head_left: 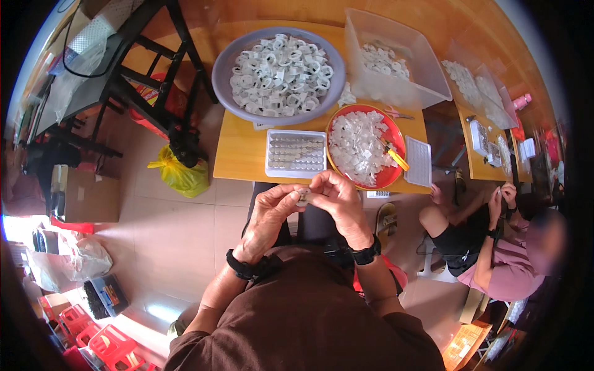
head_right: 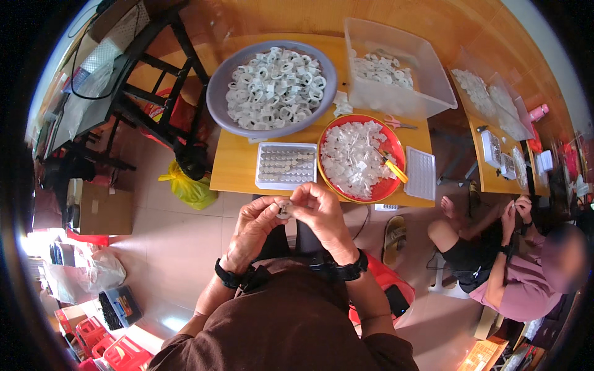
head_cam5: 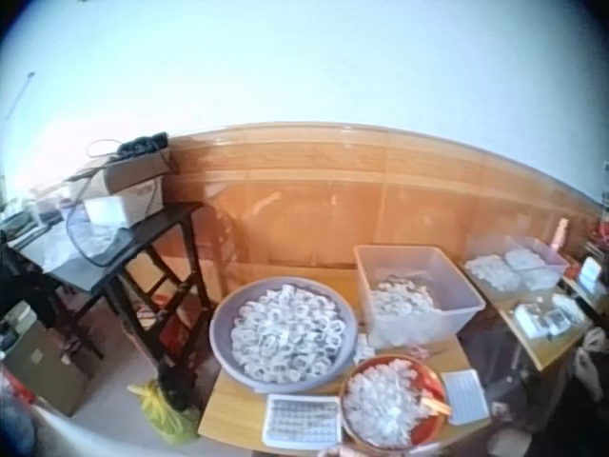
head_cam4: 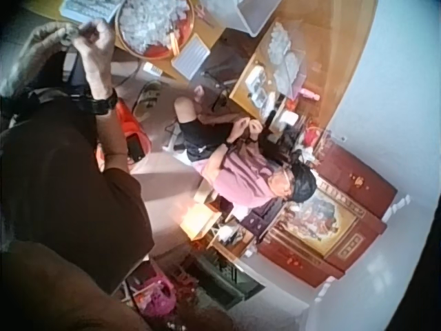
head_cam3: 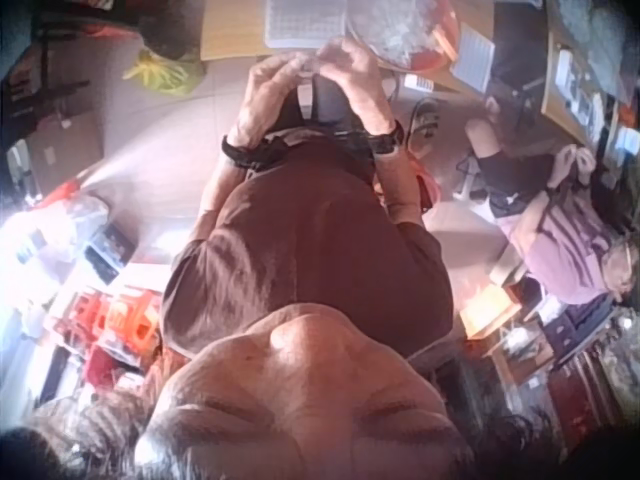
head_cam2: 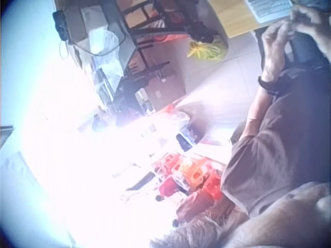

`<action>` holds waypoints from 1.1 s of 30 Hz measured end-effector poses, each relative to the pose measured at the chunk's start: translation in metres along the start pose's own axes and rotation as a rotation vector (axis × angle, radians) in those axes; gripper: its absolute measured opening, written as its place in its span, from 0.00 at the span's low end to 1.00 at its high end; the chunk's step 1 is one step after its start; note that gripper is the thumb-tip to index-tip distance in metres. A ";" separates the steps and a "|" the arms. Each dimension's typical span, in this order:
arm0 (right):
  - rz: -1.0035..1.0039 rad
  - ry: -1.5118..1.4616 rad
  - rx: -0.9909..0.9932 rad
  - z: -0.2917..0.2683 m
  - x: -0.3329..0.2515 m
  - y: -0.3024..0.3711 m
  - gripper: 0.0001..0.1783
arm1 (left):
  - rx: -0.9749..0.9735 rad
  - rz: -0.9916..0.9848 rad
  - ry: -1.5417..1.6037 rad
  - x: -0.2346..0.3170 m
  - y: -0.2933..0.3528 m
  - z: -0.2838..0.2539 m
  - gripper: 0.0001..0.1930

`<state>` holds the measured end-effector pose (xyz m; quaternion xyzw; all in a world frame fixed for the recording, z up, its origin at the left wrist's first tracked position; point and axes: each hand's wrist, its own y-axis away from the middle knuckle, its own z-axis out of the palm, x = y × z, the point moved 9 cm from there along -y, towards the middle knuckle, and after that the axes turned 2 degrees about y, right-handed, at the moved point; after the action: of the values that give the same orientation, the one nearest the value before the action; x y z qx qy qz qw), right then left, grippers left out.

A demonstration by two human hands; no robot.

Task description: Assembling small white plastic components by hand at a workstation.

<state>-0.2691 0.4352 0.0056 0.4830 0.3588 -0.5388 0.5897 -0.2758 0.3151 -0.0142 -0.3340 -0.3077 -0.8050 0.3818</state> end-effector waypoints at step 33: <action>-0.204 1.140 0.601 -0.185 -0.012 -0.015 0.08 | 0.036 -0.053 0.170 -0.018 -0.003 -0.025 0.11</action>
<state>-0.2679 0.6168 -0.0366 0.8003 0.4931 -0.3284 0.0919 -0.2773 0.3057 -0.0435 -0.2494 -0.2973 -0.8346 0.3910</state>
